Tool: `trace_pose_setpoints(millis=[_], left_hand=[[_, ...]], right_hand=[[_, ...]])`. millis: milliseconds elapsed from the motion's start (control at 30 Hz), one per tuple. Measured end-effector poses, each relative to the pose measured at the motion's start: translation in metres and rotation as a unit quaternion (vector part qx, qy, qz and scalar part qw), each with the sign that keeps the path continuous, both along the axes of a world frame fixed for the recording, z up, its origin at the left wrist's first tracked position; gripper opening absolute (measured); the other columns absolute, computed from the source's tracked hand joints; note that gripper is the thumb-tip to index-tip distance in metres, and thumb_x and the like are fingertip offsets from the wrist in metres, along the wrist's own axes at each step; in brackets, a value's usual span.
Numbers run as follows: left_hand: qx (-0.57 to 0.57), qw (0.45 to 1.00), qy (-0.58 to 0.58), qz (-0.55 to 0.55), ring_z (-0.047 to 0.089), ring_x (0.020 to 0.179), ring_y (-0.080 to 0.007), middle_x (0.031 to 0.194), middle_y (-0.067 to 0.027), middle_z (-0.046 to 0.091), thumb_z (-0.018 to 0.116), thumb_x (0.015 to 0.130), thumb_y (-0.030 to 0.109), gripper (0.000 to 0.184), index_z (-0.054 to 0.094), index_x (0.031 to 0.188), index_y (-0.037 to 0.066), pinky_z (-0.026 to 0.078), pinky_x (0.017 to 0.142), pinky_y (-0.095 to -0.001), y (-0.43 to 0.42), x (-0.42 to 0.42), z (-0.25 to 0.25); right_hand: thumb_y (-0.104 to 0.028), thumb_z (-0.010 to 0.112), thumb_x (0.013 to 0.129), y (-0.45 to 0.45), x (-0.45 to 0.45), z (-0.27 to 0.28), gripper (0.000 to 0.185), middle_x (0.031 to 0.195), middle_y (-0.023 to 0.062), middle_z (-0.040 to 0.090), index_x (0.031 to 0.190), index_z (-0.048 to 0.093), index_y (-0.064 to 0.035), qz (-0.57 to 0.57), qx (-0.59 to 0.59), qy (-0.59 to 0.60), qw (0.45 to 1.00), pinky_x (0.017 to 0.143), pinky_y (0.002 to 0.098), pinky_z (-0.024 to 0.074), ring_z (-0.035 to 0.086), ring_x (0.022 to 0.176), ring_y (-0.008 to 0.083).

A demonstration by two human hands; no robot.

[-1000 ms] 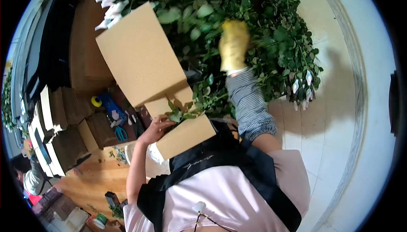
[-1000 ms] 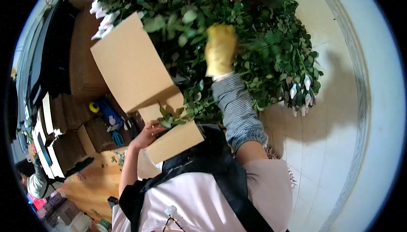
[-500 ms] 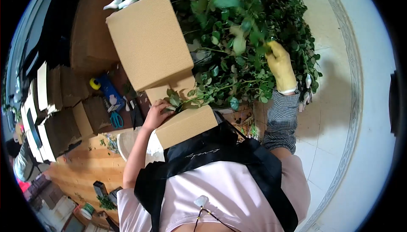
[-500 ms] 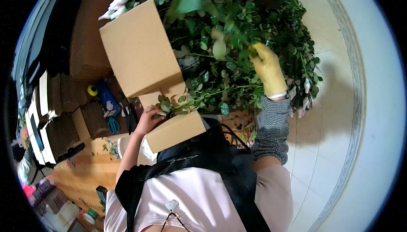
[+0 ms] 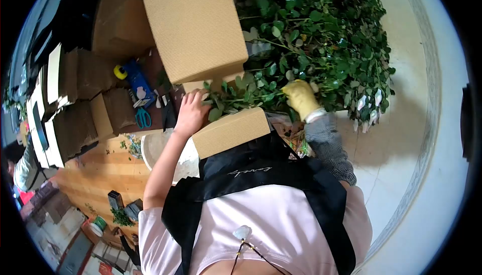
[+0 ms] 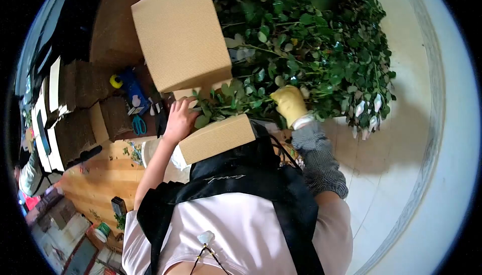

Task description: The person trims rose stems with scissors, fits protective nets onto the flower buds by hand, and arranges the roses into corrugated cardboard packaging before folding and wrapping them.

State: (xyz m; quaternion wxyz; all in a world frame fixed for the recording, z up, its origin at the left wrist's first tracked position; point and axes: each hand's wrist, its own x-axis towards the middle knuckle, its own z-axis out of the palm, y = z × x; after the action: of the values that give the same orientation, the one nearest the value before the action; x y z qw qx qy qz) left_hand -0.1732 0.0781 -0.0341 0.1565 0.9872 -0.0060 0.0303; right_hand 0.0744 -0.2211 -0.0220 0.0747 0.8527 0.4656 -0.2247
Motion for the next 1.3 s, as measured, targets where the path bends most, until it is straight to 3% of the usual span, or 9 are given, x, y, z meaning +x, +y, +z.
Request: trace_pose_setpoints(millis=[167, 300, 400, 500, 733, 1000, 1067, 1167, 1300], left_hand=[[-0.151, 0.988, 0.035, 0.021, 0.055, 0.107, -0.0349, 0.115, -0.0142, 0.058, 0.075, 0.065, 0.004, 0.032, 0.071, 0.097, 0.005, 0.050, 0.090, -0.0428, 0.000, -0.007, -0.019], [-0.286, 0.951, 0.029, 0.117, 0.054, 0.106, -0.0389, 0.116, -0.0160, 0.058, 0.076, 0.066, 0.000, 0.059, 0.059, 0.122, 0.004, 0.049, 0.091, -0.0432, -0.002, -0.012, -0.033], [-0.349, 0.923, 0.029, 0.157, 0.056, 0.110, -0.0397, 0.115, -0.0182, 0.059, 0.074, 0.070, -0.003, 0.057, 0.056, 0.124, 0.002, 0.048, 0.095, -0.0418, -0.002, -0.010, -0.033], [-0.303, 0.948, 0.040, 0.091, 0.057, 0.109, -0.0392, 0.115, -0.0174, 0.059, 0.071, 0.075, -0.003, 0.042, 0.062, 0.116, 0.000, 0.049, 0.094, -0.0414, 0.006, -0.014, -0.031], [-0.148, 0.985, -0.025, 0.085, 0.057, 0.102, -0.0346, 0.108, -0.0162, 0.057, 0.072, 0.082, 0.009, 0.029, 0.071, 0.110, 0.005, 0.049, 0.089, -0.0416, 0.000, -0.007, -0.014], [-0.238, 0.970, -0.003, 0.046, 0.060, 0.105, -0.0326, 0.111, -0.0128, 0.065, 0.064, 0.088, 0.009, 0.026, 0.069, 0.112, 0.003, 0.049, 0.090, -0.0408, 0.002, -0.006, -0.019], [-0.208, 0.977, 0.029, 0.043, 0.060, 0.105, -0.0332, 0.112, -0.0128, 0.065, 0.063, 0.088, 0.010, 0.027, 0.069, 0.114, 0.004, 0.048, 0.091, -0.0410, 0.005, -0.010, -0.027], [-0.202, 0.979, 0.017, 0.026, 0.060, 0.105, -0.0329, 0.112, -0.0125, 0.065, 0.064, 0.088, 0.013, 0.028, 0.069, 0.114, 0.006, 0.047, 0.093, -0.0412, 0.003, -0.009, -0.023], [-0.104, 0.991, 0.084, -0.001, 0.053, 0.112, -0.0356, 0.118, -0.0156, 0.060, 0.070, 0.084, 0.016, 0.030, 0.069, 0.113, 0.006, 0.042, 0.099, -0.0447, 0.001, -0.005, -0.002]], right_hand=[[-0.020, 0.065, 0.094, -0.033, 0.012, -0.018, 0.049, 0.143, 0.0131, 0.053, 0.141, 0.052, -0.0121, -0.257, 0.101, 0.334, 0.901, 0.108, 0.0394, 0.0431, 0.052, 0.130, 0.0292], [-0.018, 0.064, 0.095, 0.005, 0.025, 0.086, 0.054, 0.144, 0.0117, 0.052, 0.145, 0.046, -0.0125, -0.290, 0.193, 0.364, 0.864, 0.111, 0.0394, 0.0398, 0.051, 0.131, 0.0273], [-0.016, 0.069, 0.089, 0.033, 0.040, 0.050, 0.051, 0.134, 0.0119, 0.060, 0.137, 0.054, -0.0078, -0.224, 0.461, 0.078, 0.855, 0.108, 0.0384, 0.0431, 0.056, 0.124, 0.0289], [-0.012, 0.065, 0.087, 0.056, 0.056, -0.024, 0.033, 0.123, 0.0149, 0.064, 0.120, 0.063, -0.0088, -0.122, 0.299, -0.274, 0.906, 0.101, 0.0411, 0.0472, 0.060, 0.113, 0.0313], [-0.005, 0.060, 0.092, 0.014, 0.091, 0.057, 0.019, 0.108, 0.0151, 0.068, 0.109, 0.066, -0.0010, -0.296, 0.515, -0.288, 0.751, 0.089, 0.0398, 0.0505, 0.065, 0.098, 0.0293], [-0.007, 0.064, 0.091, 0.041, 0.006, 0.090, 0.027, 0.109, 0.0105, 0.070, 0.117, 0.067, -0.0126, 0.008, 0.425, 0.095, 0.900, 0.091, 0.0394, 0.0532, 0.067, 0.099, 0.0269], [-0.008, 0.067, 0.088, 0.059, -0.020, 0.023, 0.028, 0.075, 0.0062, 0.064, 0.115, 0.067, -0.0171, -0.011, 0.326, 0.050, 0.944, 0.065, 0.0349, 0.0559, 0.062, 0.068, 0.0235], [-0.019, 0.053, 0.098, 0.066, -0.045, -0.083, 0.024, 0.075, 0.0069, 0.066, 0.117, 0.067, -0.0206, -0.033, 0.157, 0.073, 0.984, 0.061, 0.0372, 0.0545, 0.063, 0.067, 0.0245], [-0.018, 0.053, 0.095, 0.078, -0.051, -0.028, 0.028, 0.086, 0.0082, 0.072, 0.118, 0.068, -0.0223, 0.079, 0.034, 0.003, 0.996, 0.067, 0.0387, 0.0551, 0.069, 0.080, 0.0266]])
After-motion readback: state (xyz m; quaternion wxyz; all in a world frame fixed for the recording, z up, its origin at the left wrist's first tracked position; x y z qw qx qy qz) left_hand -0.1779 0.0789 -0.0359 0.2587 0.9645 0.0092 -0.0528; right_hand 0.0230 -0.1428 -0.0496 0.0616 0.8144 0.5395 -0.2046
